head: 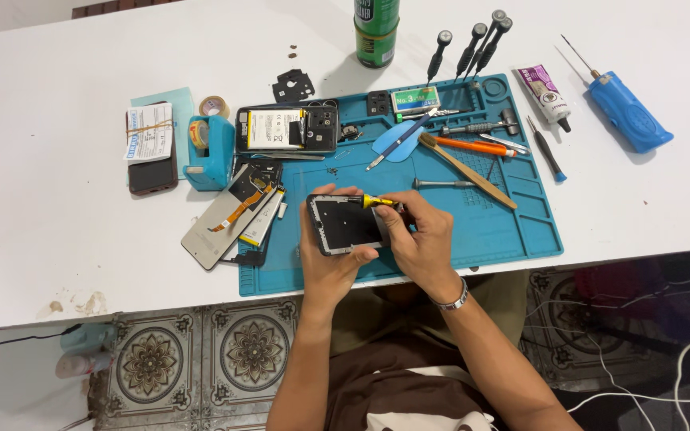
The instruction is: The person applies adhesive from a small tube along the edges of a disassembled smartphone frame. They repeatedly squeeze the tube, wipe the nozzle, and reposition the phone while working on a blue mat with various tools and parts nearby.
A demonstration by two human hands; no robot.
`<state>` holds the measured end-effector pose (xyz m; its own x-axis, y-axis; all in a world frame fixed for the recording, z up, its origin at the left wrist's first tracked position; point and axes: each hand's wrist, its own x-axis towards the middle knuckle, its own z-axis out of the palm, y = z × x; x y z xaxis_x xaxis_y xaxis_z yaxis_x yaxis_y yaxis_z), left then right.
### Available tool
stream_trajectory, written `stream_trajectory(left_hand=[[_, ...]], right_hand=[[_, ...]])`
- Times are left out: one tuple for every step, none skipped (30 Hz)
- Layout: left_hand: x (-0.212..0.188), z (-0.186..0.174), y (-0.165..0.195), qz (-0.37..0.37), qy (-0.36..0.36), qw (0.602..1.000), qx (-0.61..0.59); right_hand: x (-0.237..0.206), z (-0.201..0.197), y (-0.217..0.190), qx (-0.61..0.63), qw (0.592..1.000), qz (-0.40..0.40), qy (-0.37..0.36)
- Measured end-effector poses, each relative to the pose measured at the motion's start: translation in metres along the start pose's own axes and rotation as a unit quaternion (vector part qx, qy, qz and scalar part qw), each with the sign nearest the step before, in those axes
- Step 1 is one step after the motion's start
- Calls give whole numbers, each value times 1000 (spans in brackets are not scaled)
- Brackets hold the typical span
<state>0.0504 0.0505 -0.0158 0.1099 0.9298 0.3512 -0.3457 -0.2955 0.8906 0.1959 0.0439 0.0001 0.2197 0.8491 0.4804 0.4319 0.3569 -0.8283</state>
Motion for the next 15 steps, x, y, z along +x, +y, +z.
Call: stream_trajectory(left_hand=[[1,-1,-1,-4,-3,1000,-1],[2,-2,-1,-3,-7,1000,14],[2,-4,0,-2,-11,1000,29],[3,-5,0,-2,-14,999,44],[3,-6,1,-4,-15,999,43],[3,-7,1,-7,-16,999,43],[4,-8,2,-10,-17,999,43],[5,-9,2,-7,-18,999,40],[6,-10,2,-5,-19,999,38],[7,-11,2,-3,-21,999,35],[8,-12,2,-4,-19,999,43],[8,-13,2,-5,-17,999,51],[9,-15,2,-5,-14,998,58],[9,-16,2,1,-13,998,62],[9,-17,2,7,-12,998,65]], right_hand=[[1,1,-1,-1,1000,10,0],[2,2,-1,-3,1000,-1,-2],[3,3,-2,-4,1000,-11,-4],[4,4,-4,-6,1000,-20,-6],[4,6,-5,-6,1000,-18,-6],[5,8,-6,-7,1000,-17,-7],[7,10,-7,-7,1000,-15,-7],[7,13,-7,4,1000,-21,-8],[8,16,-8,15,1000,-27,-9],[8,18,-8,26,999,-33,-9],[9,21,-8,24,999,-29,-9],[9,24,-7,24,999,-26,-9],[9,26,-7,23,999,-24,-9],[9,28,-7,20,1000,-22,-7],[8,29,-6,17,1000,-20,-5]])
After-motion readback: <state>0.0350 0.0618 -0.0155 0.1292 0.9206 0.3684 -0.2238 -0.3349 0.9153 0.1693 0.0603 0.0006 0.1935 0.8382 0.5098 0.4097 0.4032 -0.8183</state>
